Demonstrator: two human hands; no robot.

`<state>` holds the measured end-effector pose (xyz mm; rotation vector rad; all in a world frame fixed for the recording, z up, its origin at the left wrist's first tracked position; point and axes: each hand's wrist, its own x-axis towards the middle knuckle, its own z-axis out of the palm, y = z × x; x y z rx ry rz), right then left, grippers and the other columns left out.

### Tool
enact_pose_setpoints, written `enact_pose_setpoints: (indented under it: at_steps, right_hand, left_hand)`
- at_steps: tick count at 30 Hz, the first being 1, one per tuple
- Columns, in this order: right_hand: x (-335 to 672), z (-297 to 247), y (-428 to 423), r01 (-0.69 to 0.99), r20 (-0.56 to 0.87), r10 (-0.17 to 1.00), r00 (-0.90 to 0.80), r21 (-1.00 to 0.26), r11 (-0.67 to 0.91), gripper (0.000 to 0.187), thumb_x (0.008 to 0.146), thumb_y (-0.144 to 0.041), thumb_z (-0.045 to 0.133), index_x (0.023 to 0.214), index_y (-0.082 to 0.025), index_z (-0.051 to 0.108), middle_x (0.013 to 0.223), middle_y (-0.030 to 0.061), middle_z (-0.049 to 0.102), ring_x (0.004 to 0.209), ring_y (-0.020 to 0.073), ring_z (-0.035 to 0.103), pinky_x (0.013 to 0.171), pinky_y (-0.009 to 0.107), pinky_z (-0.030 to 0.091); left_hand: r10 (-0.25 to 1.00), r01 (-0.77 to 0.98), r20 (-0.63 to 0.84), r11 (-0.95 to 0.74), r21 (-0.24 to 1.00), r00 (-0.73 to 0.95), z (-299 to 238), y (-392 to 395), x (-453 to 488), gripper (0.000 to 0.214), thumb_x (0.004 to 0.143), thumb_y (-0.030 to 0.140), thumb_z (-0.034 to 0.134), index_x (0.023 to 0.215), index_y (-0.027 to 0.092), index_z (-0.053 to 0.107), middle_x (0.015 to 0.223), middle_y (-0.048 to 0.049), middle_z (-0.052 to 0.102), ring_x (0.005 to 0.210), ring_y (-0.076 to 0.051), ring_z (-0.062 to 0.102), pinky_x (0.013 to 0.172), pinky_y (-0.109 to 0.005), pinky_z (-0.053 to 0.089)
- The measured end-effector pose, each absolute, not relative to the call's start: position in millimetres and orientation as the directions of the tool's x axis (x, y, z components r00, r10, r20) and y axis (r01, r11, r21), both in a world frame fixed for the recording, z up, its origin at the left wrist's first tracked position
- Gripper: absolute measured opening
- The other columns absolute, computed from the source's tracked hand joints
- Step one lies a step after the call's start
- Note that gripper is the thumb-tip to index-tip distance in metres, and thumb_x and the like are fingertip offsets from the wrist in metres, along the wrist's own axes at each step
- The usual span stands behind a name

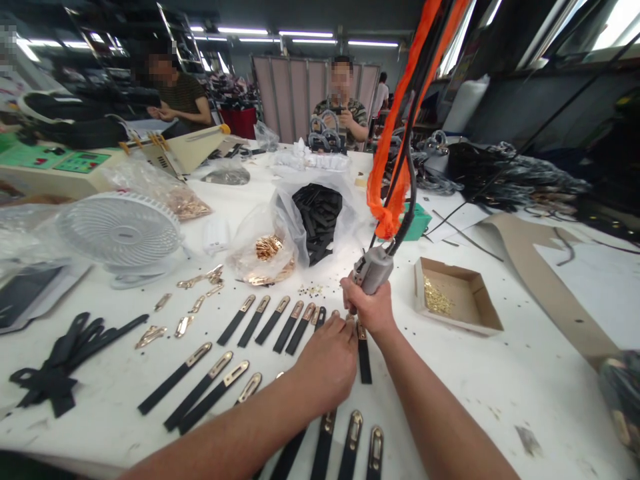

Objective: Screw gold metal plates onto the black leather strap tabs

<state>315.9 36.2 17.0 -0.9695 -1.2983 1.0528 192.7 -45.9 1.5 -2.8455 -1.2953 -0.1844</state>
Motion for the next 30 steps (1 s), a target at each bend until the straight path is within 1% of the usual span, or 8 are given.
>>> enact_pose_setpoints:
  at_steps: [4, 8, 14, 19, 21, 24, 26, 30]
  right_hand:
    - [316.1, 12.6, 36.6, -0.088, 0.251, 0.968, 0.026, -0.964, 0.252, 0.042, 0.086, -0.047, 0.076, 0.059, -0.022, 0.056, 0.046, -0.0025, 0.054, 0.041, 0.0126, 0.049, 0.045, 0.027, 0.042]
    - [319.2, 12.4, 33.8, -0.094, 0.276, 0.961, 0.018, -0.956, 0.276, 0.047, 0.087, -0.051, 0.077, 0.058, -0.021, 0.056, 0.046, -0.0012, 0.055, 0.042, 0.0120, 0.049, 0.046, 0.025, 0.041]
    - [324.7, 21.2, 27.3, -0.147, 0.362, 0.932, -0.031, -0.924, 0.354, 0.045, 0.084, -0.057, 0.082, 0.069, -0.018, 0.065, 0.053, 0.0012, 0.063, 0.045, 0.0138, 0.054, 0.044, 0.024, 0.042]
    - [311.2, 41.7, 31.8, -0.311, 0.442, 0.894, 0.073, -0.842, 0.442, 0.041, 0.086, -0.056, 0.081, 0.075, -0.020, 0.065, 0.053, -0.0013, 0.061, 0.044, 0.0148, 0.056, 0.042, 0.026, 0.046]
    - [300.4, 46.5, 38.9, -0.337, 0.433, 0.896, 0.098, -0.833, 0.440, 0.042, 0.087, -0.057, 0.081, 0.075, -0.021, 0.063, 0.052, -0.0027, 0.059, 0.042, 0.0142, 0.054, 0.042, 0.026, 0.046]
    - [281.8, 46.4, 53.1, -0.343, 0.371, 0.919, 0.131, -0.853, 0.393, 0.042, 0.087, -0.056, 0.081, 0.075, -0.021, 0.061, 0.052, -0.0037, 0.058, 0.041, 0.0133, 0.054, 0.041, 0.025, 0.047]
    - [270.1, 42.6, 63.1, -0.341, 0.334, 0.930, 0.151, -0.866, 0.366, 0.043, 0.087, -0.057, 0.081, 0.076, -0.021, 0.061, 0.052, -0.0039, 0.059, 0.041, 0.0131, 0.054, 0.040, 0.025, 0.046]
    - [254.0, 30.8, 78.9, -0.293, 0.282, 0.945, 0.164, -0.901, 0.320, 0.045, 0.084, -0.058, 0.084, 0.076, -0.020, 0.062, 0.052, -0.0032, 0.060, 0.042, 0.0136, 0.056, 0.042, 0.024, 0.046]
  left_hand:
    - [0.745, 0.751, 0.124, -0.661, 0.004, 0.655, 3.1, -47.8, 193.9, 0.043, 0.095, 0.021, 0.056, 0.131, 0.002, 0.071, 0.131, -0.0224, 0.073, 0.127, -0.037, 0.062, 0.124, -0.052, 0.039]
    - [0.740, 0.746, 0.112, -0.665, -0.027, 0.664, 6.0, -50.3, 194.2, 0.040, 0.097, 0.023, 0.056, 0.126, 0.003, 0.074, 0.129, -0.0219, 0.075, 0.126, -0.036, 0.063, 0.121, -0.051, 0.041]
    - [0.743, 0.751, 0.131, -0.660, -0.015, 0.656, 9.4, -51.4, 193.9, 0.037, 0.101, 0.025, 0.055, 0.124, 0.004, 0.074, 0.128, -0.0216, 0.075, 0.123, -0.034, 0.066, 0.120, -0.050, 0.044]
    - [0.768, 0.771, 0.243, -0.628, 0.105, 0.593, 5.3, -54.2, 187.3, 0.036, 0.100, 0.032, 0.063, 0.125, 0.009, 0.074, 0.133, -0.0169, 0.074, 0.126, -0.033, 0.066, 0.122, -0.049, 0.045]
    - [0.738, 0.741, 0.332, -0.655, 0.146, 0.587, 1.2, -56.1, 181.4, 0.034, 0.101, 0.029, 0.062, 0.128, 0.012, 0.072, 0.138, -0.0144, 0.072, 0.128, -0.031, 0.065, 0.123, -0.048, 0.045]
    - [0.678, 0.691, 0.479, -0.699, 0.184, 0.558, -2.5, -59.4, 168.2, 0.032, 0.101, 0.021, 0.057, 0.129, 0.014, 0.071, 0.140, -0.0121, 0.071, 0.129, -0.029, 0.064, 0.123, -0.048, 0.046]
    - [0.665, 0.674, 0.530, -0.706, 0.216, 0.526, -1.6, -61.1, 156.1, 0.029, 0.100, 0.018, 0.057, 0.125, 0.015, 0.072, 0.135, -0.0118, 0.074, 0.125, -0.028, 0.066, 0.121, -0.048, 0.049]
    - [0.682, 0.683, 0.560, -0.684, 0.258, 0.471, 5.0, -59.8, 128.0, 0.022, 0.098, 0.016, 0.059, 0.115, 0.016, 0.073, 0.116, -0.0106, 0.078, 0.114, -0.027, 0.070, 0.119, -0.052, 0.051]
